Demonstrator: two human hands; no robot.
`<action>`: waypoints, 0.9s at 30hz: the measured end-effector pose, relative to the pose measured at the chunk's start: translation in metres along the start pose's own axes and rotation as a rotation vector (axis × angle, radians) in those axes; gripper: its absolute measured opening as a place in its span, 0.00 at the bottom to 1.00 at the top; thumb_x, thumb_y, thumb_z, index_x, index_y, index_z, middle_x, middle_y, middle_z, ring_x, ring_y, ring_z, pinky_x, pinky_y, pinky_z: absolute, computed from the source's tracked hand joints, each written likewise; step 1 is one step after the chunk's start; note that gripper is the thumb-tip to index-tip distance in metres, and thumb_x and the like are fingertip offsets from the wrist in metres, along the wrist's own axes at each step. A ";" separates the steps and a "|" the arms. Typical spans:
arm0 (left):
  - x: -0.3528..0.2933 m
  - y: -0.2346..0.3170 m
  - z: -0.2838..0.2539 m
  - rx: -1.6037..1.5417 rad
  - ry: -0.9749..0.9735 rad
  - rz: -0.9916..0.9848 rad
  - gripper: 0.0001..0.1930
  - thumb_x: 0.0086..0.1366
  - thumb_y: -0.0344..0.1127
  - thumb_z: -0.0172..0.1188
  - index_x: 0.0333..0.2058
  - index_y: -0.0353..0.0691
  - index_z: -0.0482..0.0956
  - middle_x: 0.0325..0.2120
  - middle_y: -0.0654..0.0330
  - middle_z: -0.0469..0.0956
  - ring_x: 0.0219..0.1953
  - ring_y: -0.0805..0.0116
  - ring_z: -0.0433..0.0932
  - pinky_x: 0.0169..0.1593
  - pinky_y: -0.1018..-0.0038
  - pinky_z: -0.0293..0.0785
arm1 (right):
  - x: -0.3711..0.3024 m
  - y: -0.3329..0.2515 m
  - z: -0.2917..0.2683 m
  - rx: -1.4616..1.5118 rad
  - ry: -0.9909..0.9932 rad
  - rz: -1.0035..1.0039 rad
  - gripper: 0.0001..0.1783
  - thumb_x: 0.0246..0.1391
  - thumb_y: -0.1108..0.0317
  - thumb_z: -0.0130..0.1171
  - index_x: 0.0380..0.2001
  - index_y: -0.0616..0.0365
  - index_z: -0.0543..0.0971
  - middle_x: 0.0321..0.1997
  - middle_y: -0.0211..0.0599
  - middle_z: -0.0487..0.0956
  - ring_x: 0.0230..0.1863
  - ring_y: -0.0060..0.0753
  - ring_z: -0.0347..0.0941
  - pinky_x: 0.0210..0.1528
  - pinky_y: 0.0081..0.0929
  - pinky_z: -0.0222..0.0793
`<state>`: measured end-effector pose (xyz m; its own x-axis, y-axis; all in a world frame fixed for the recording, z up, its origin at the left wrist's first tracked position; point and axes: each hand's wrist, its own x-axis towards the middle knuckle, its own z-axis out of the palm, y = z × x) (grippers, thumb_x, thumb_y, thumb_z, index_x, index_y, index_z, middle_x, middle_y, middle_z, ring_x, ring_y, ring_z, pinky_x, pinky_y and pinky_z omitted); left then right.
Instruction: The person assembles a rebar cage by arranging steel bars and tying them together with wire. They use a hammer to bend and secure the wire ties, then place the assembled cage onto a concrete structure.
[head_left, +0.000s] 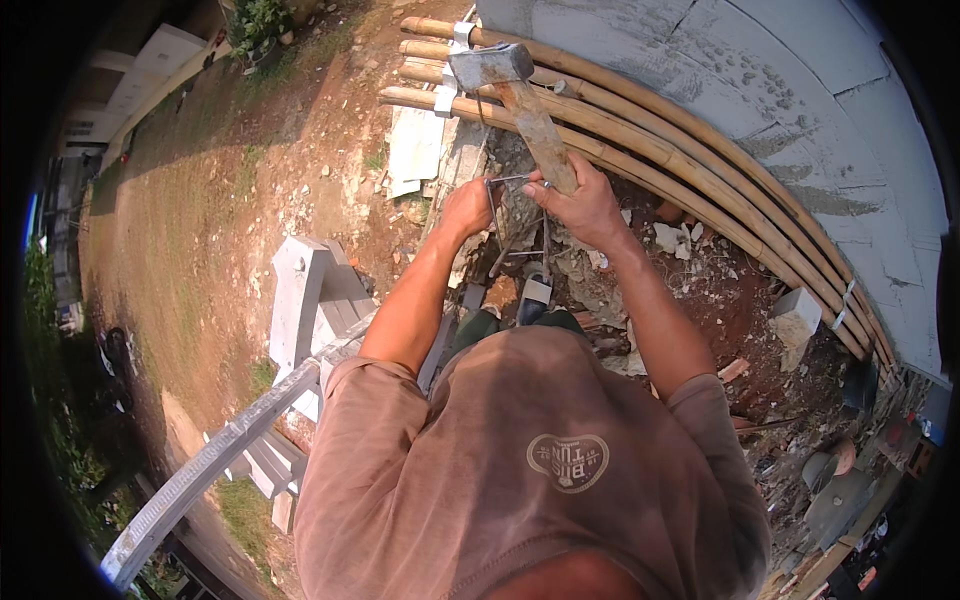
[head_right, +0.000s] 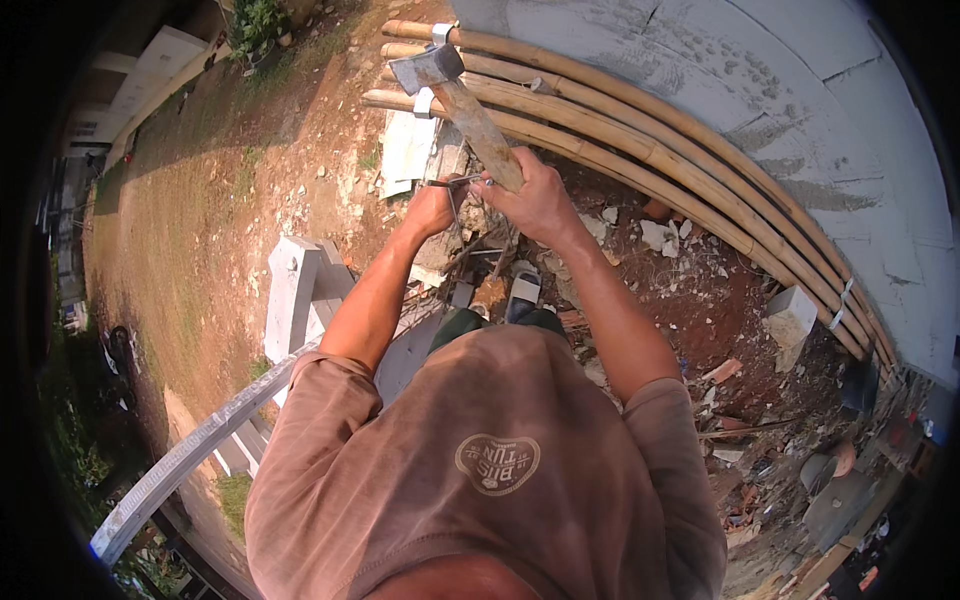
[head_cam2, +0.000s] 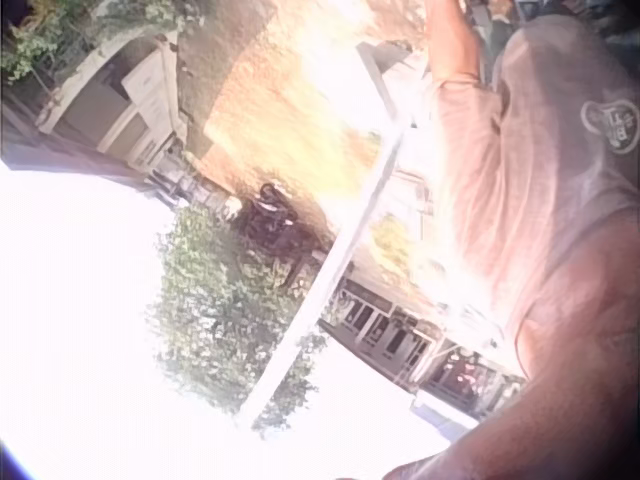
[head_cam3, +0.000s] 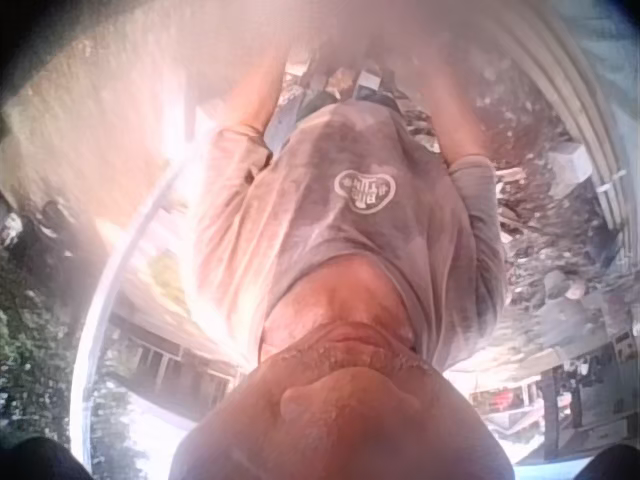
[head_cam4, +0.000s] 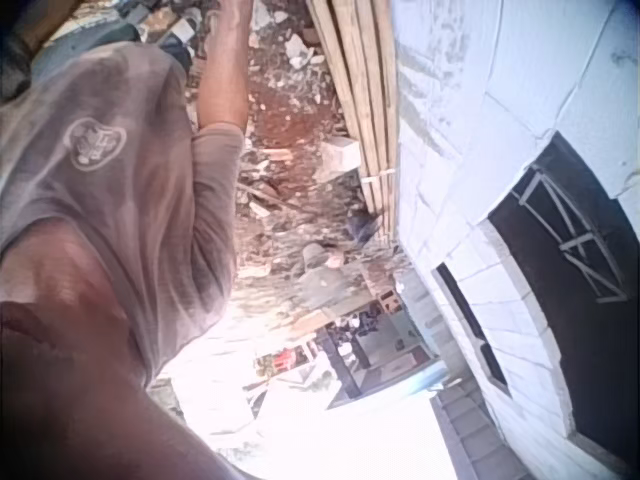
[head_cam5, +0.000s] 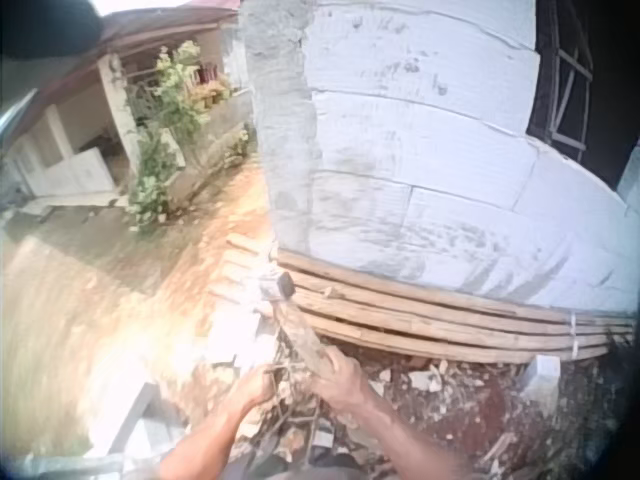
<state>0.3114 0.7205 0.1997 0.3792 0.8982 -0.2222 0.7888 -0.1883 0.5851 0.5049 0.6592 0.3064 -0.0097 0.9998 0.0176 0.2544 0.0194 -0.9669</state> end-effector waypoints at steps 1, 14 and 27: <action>0.008 0.003 -0.009 0.047 -0.054 0.003 0.14 0.64 0.43 0.51 0.42 0.42 0.76 0.32 0.44 0.78 0.38 0.44 0.77 0.41 0.54 0.71 | 0.005 0.004 -0.002 0.052 -0.015 0.012 0.17 0.48 0.64 0.67 0.37 0.60 0.74 0.30 0.29 0.77 0.30 0.16 0.71 0.33 0.18 0.70; 0.030 -0.025 -0.048 -0.352 0.150 -0.075 0.28 0.60 0.40 0.55 0.57 0.37 0.64 0.48 0.45 0.74 0.50 0.53 0.74 0.53 0.64 0.69 | 0.067 -0.008 0.008 0.093 0.116 0.095 0.24 0.47 0.55 0.68 0.36 0.64 0.73 0.26 0.32 0.77 0.22 0.20 0.72 0.25 0.21 0.70; -0.036 0.041 0.032 -0.765 0.435 -0.163 0.33 0.63 0.48 0.56 0.59 0.35 0.56 0.41 0.51 0.76 0.41 0.60 0.76 0.48 0.64 0.68 | 0.091 -0.027 0.038 0.121 0.178 0.142 0.22 0.48 0.57 0.67 0.35 0.63 0.72 0.25 0.31 0.76 0.19 0.19 0.70 0.21 0.18 0.68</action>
<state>0.3454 0.6678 0.2067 -0.0488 0.9911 -0.1240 0.2198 0.1318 0.9666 0.4601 0.7493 0.3248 0.1905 0.9779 -0.0864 0.1233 -0.1111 -0.9861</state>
